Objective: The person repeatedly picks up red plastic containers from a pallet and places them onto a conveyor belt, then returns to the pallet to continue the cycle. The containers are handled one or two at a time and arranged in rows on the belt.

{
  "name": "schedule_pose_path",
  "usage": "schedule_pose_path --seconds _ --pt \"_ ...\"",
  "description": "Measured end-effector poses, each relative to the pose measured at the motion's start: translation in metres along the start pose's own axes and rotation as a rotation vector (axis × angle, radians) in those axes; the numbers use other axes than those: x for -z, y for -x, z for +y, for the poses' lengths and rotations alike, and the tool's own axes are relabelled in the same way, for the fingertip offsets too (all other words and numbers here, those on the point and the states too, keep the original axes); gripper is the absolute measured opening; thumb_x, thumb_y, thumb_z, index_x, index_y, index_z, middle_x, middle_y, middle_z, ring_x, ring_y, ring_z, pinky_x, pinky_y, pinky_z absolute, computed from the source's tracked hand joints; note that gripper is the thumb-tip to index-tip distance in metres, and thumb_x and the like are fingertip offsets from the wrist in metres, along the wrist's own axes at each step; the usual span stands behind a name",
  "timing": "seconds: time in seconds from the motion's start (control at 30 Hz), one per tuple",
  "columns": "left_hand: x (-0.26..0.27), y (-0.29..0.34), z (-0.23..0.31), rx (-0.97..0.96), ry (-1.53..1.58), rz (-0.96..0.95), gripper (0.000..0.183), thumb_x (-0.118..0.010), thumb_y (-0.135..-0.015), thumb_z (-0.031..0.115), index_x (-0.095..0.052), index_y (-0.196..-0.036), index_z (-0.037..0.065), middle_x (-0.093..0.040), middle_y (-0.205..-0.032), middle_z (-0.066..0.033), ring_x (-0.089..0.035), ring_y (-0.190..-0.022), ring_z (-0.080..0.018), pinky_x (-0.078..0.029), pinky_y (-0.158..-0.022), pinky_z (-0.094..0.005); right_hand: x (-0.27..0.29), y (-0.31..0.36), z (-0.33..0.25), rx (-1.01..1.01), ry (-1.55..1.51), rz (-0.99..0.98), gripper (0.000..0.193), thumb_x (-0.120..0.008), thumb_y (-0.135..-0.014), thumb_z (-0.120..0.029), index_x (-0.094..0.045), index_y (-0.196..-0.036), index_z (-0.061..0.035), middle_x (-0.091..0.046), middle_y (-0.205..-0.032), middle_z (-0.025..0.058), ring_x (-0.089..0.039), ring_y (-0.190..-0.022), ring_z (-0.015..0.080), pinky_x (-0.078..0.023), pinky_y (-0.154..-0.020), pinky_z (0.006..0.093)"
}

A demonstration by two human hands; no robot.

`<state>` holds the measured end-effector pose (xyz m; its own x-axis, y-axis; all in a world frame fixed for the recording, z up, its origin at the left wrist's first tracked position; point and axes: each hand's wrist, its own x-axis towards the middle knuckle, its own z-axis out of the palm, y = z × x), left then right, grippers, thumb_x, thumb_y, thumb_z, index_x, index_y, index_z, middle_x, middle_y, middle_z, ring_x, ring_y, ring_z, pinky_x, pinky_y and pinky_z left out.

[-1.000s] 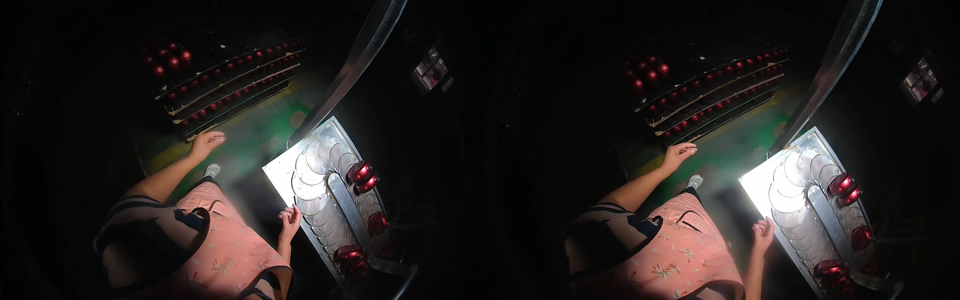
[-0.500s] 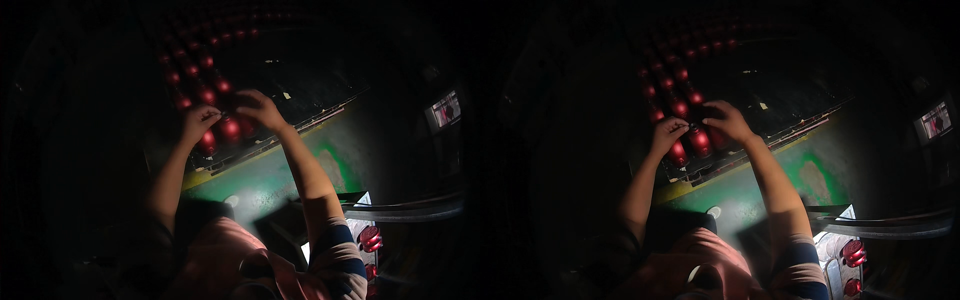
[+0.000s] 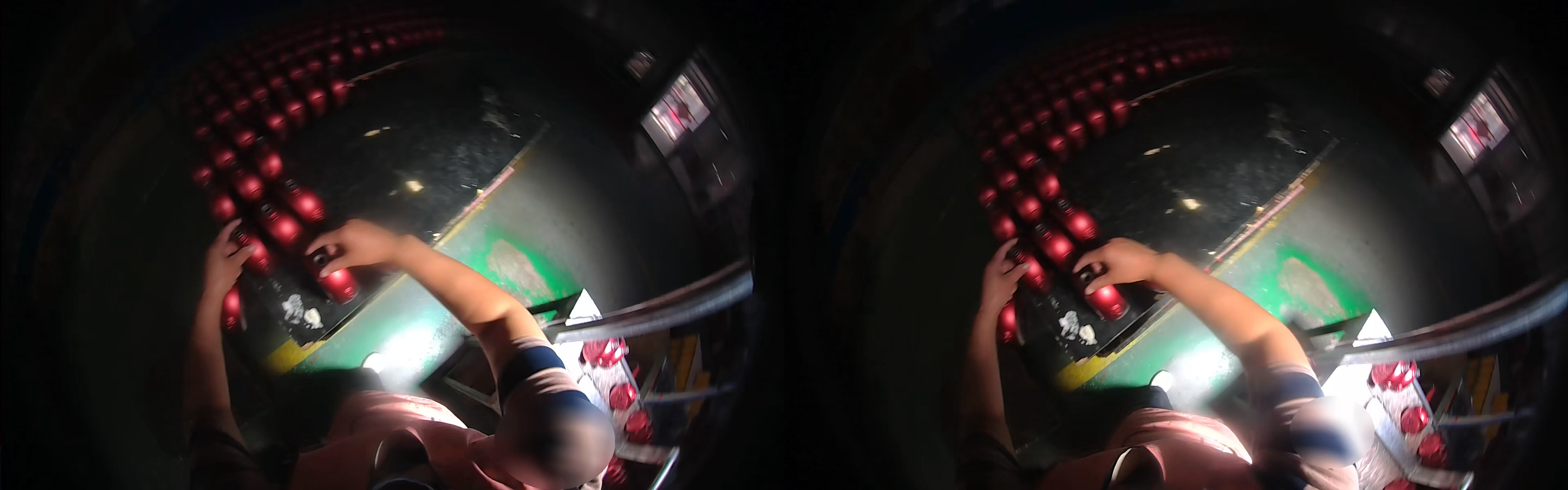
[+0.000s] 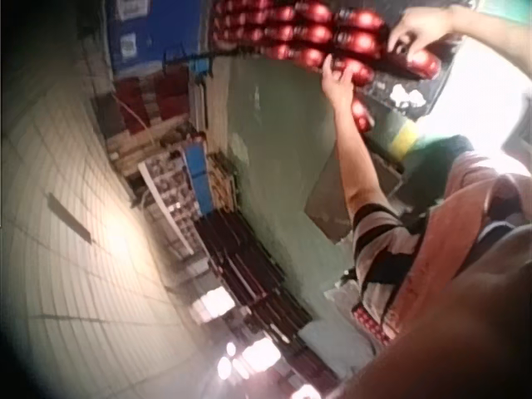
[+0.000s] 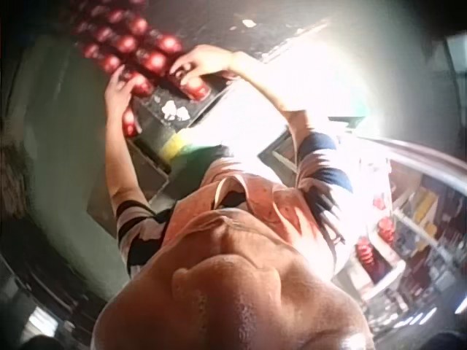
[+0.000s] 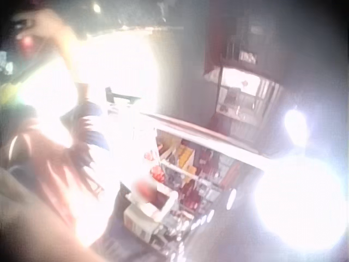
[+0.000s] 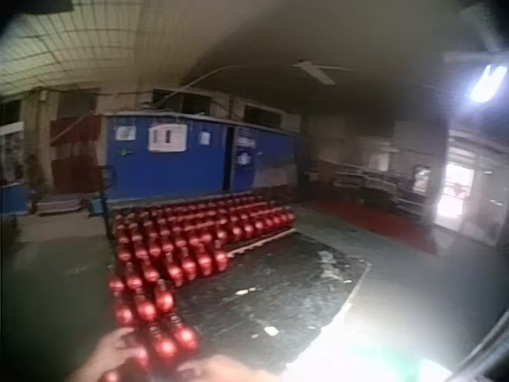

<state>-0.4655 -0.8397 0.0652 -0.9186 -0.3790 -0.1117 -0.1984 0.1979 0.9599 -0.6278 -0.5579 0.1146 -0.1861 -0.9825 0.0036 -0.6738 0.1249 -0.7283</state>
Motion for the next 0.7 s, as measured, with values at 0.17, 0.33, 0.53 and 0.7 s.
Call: schedule_pose_path --seconds 0.17,0.33,0.53,0.7 --pt "0.028 -0.047 -0.015 0.085 -0.186 0.078 0.027 -0.067 -0.087 0.012 -0.059 -0.113 0.01 -0.056 -0.075 0.0026 -0.039 -0.048 -0.0036 -0.027 -0.039 -0.0228 -0.016 -0.027 0.011 0.148 0.052 0.053 0.032 -0.07 -0.081 -0.037 -0.069 -0.106 -0.0167 -0.069 -0.083 0.0093 -0.067 -0.08 0.0304 -0.05 -0.071 0.0411" --pt "0.04 -0.061 -0.031 0.006 -0.291 0.143 0.026 -0.066 -0.085 0.004 -0.06 -0.11 0.006 -0.058 -0.088 -0.0026 -0.052 -0.069 -0.0088 -0.044 -0.062 -0.0227 -0.025 0.002 0.014 0.172 0.051 0.246 0.028 -0.071 -0.078 -0.034 -0.07 -0.099 -0.0166 -0.068 -0.077 0.006 -0.066 -0.076 0.0276 -0.049 -0.066 0.0414" --pt "0.003 0.037 0.003 -0.252 -0.073 0.036 0.025 -0.066 -0.082 -0.008 -0.06 -0.105 -0.001 -0.058 -0.088 -0.0031 -0.053 -0.076 -0.0076 -0.043 -0.066 -0.0191 -0.058 0.153 -0.04 0.195 -0.199 0.628 0.019 -0.073 -0.075 -0.018 -0.073 -0.093 -0.0126 -0.062 -0.066 0.0038 -0.059 -0.057 0.0181 -0.042 -0.052 0.0337" --pt "-0.102 0.153 0.071 -0.121 -0.266 -0.354 0.026 -0.068 -0.085 0.001 -0.061 -0.109 0.0 -0.059 -0.091 -0.0064 -0.054 -0.077 -0.0115 -0.044 -0.067 -0.0243 -0.16 0.346 -0.109 -0.226 -0.296 0.774 0.024 -0.072 -0.075 -0.014 -0.072 -0.099 -0.0122 -0.065 -0.075 0.0057 -0.058 -0.06 0.0189 -0.046 -0.058 0.0319"
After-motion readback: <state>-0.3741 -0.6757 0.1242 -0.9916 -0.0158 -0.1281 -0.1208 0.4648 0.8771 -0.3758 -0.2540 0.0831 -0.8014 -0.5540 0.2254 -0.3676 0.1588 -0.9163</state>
